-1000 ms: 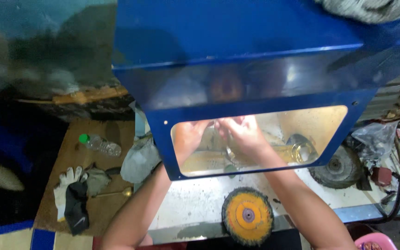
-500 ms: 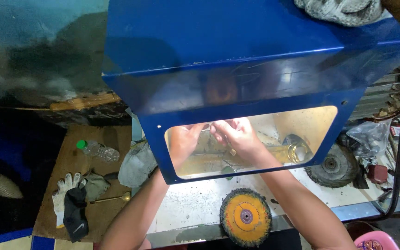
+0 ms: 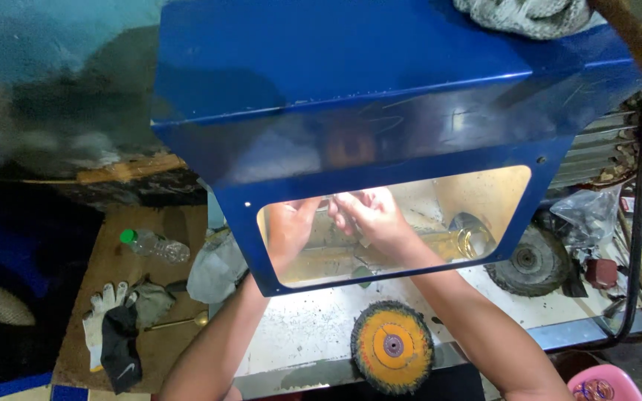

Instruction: Polishing a metal chain using a rotating wire brush wheel inside a protective enclosure

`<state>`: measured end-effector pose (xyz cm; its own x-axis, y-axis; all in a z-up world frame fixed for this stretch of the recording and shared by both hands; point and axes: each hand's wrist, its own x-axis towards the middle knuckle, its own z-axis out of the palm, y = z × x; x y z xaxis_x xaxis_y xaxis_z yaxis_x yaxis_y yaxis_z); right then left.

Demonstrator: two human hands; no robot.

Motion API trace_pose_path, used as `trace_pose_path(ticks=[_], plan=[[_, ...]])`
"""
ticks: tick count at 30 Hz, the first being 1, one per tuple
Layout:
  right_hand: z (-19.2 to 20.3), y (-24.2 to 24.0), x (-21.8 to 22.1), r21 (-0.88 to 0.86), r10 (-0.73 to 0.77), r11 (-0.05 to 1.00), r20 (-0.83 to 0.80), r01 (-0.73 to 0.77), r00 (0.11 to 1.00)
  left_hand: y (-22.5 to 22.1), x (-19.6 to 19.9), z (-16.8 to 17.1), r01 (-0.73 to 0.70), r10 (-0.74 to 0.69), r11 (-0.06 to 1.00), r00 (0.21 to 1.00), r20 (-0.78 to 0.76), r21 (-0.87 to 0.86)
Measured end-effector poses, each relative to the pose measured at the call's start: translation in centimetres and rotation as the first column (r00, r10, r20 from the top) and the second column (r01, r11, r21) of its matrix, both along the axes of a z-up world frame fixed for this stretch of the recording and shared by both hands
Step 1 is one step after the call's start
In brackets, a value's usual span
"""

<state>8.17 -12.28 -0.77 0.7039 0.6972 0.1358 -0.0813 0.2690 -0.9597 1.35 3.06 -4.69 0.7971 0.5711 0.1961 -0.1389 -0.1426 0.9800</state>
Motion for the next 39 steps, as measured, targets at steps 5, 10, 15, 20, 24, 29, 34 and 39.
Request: trace_pose_path(ticks=[5,10,15,20,24,29,34,39], plan=[[-1.0,0.3,0.2,0.031,0.0,1.0,-0.021,0.001,1.0,-0.1,-0.4,-0.2,-0.018,0.017,1.0,0.999,-0.042,-0.013],[-1.1,0.9,0.1,0.108,-0.017,0.994,-0.067,0.025,0.998,-0.1,-0.4,1.1,-0.064,0.065,0.998,0.987,-0.148,0.006],[-3.2,1.9,0.8,0.229,-0.01,0.973,-0.094,0.031,0.996,0.1,-0.8,1.9,-0.087,0.111,0.993,0.922,-0.37,0.08],[-3.2,1.6,0.8,0.25,0.01,0.968,-0.15,0.028,0.989,-0.4,-1.1,2.9,-0.097,0.115,0.993,0.916,-0.385,0.068],[-2.3,1.2,0.6,0.198,0.018,0.98,-0.132,0.008,0.991,-0.8,-1.1,3.9,-0.106,0.132,0.99,0.916,-0.38,0.089],[0.7,0.1,-0.3,-0.01,-0.006,1.0,-0.023,0.006,1.0,-0.4,-0.6,0.2,-0.076,0.086,0.996,0.966,-0.243,0.051],[0.9,0.1,-0.4,-0.025,-0.025,0.999,0.016,0.025,1.0,0.1,0.3,-2.4,0.009,-0.011,0.998,0.999,-0.031,-0.057],[1.6,0.0,-1.1,0.017,-0.04,0.999,-0.016,0.04,0.999,0.0,-0.6,-2.8,0.025,-0.025,0.999,1.0,0.012,-0.048]])
